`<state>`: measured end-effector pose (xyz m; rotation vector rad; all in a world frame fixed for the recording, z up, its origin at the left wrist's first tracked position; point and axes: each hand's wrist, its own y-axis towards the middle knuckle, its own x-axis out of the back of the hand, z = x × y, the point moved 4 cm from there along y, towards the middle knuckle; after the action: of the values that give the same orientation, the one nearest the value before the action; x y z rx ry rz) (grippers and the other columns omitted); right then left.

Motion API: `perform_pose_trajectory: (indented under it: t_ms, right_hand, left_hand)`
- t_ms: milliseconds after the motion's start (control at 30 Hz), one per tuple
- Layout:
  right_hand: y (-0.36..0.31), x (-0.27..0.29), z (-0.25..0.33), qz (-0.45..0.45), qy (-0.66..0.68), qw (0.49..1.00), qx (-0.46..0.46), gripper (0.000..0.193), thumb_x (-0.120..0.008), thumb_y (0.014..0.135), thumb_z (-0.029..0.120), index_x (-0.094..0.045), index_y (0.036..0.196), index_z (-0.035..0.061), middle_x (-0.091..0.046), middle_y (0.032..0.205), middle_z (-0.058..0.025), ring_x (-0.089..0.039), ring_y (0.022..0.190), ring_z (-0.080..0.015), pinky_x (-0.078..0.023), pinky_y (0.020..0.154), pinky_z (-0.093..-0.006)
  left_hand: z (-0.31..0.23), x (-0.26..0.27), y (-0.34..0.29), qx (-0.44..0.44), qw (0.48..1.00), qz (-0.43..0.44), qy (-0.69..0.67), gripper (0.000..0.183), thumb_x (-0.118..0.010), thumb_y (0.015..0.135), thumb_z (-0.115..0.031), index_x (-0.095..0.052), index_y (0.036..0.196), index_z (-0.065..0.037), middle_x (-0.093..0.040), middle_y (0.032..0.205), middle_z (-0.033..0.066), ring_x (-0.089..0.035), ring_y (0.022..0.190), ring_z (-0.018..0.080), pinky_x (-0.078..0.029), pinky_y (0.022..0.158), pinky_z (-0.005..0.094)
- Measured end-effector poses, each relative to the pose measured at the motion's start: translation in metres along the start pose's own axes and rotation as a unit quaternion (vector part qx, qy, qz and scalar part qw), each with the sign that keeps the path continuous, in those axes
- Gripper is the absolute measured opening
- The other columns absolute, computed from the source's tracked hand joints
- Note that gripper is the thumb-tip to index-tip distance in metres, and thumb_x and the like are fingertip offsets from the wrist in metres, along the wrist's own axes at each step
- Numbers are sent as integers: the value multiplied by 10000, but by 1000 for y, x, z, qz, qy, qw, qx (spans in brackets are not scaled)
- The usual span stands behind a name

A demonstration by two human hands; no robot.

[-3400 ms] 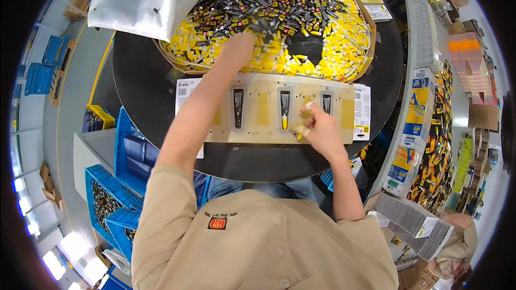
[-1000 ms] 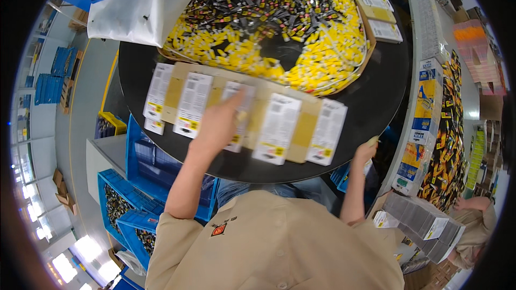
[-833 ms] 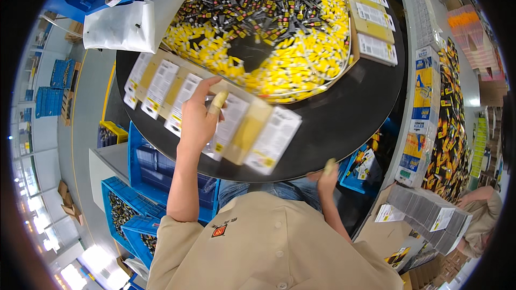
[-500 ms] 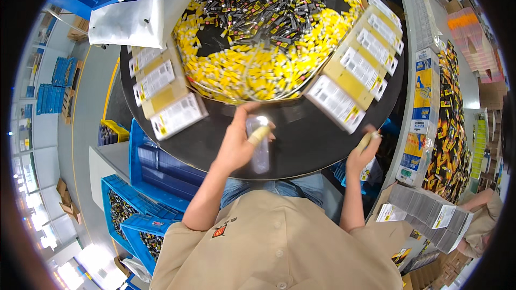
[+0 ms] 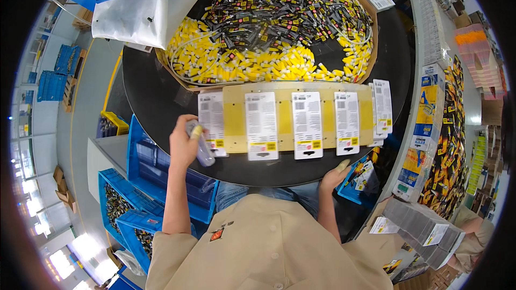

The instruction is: The person repeatedly picks up small yellow and black components from a rotating bin, places them into a wooden jig, and secures them into white cardboard packaging. The person then removes the completed packages from the jig and sets them aside.

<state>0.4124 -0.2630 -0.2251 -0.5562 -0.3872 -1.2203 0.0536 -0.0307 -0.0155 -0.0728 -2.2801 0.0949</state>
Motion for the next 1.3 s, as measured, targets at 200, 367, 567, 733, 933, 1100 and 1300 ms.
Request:
perform_pose_trajectory:
  t_ms: [200, 367, 567, 733, 933, 1100, 1300]
  right_hand:
    - [-42, 7, 48, 15, 52, 979, 198, 656, -475, 999, 306, -243, 1473, -84, -236, 1498, -358, -250, 1400, -458, -192, 1156, -470]
    - [-29, 34, 148, 120, -253, 807, 520, 454, -578, 906, 185, -551, 1357, 139, -423, 1475, -140, -301, 1400, -406, -82, 1148, -611]
    - [-95, -12, 170, 295, -237, 664, 645, 498, -658, 790, 145, -627, 1286, 178, -422, 1501, -68, -260, 1449, -328, 17, 1158, -624]
    - [-130, -47, 198, 310, -9, 688, 656, 452, -660, 788, 170, -635, 1239, 145, -499, 1429, -46, -372, 1396, -280, -125, 1166, -589]
    - [-87, -66, 249, 231, 44, 662, 711, 343, -623, 775, 128, -657, 1113, 82, -652, 1143, -72, -588, 948, -254, -465, 818, -435]
    - [141, 23, 255, -140, 181, 932, 283, 224, -622, 924, 182, -591, 1012, -21, -650, 775, -110, -653, 693, -199, -533, 626, -356]
    - [220, 40, 272, -271, 205, 917, 209, 267, -513, 995, 225, -569, 1094, -16, -643, 976, -133, -628, 766, -197, -532, 650, -304]
  left_hand:
    - [-18, 5, -12, -37, 977, 47, -205, 207, -582, 932, -57, -563, 1138, -60, -701, 874, 85, -673, 834, 149, -521, 744, 282]
    - [-51, -45, -72, -52, 951, 260, -156, 290, -587, 931, -85, -554, 1219, -88, -696, 843, 95, -690, 838, 171, -536, 762, 321]
    - [-76, -51, -117, -110, 859, 462, -194, 385, -619, 906, -182, -517, 1268, -99, -656, 1039, 159, -681, 861, 301, -529, 775, 377]
    - [-98, -31, -115, -130, 796, 570, -159, 526, -633, 855, -147, -413, 1324, -57, -582, 1109, 202, -609, 922, 386, -489, 800, 448]
    - [-161, -63, -100, -327, 765, 537, -140, 573, -610, 830, -62, -401, 1363, -36, -537, 1234, 226, -548, 1117, 410, -470, 926, 451]
    - [-194, -131, -44, -345, 849, 372, -150, 565, -644, 804, -36, -418, 1321, -72, -557, 1189, 232, -566, 1076, 419, -471, 904, 480]
    - [-194, -211, -7, -226, 907, 349, -60, 553, -721, 766, -80, -433, 1238, -86, -639, 956, 237, -617, 954, 430, -491, 813, 484]
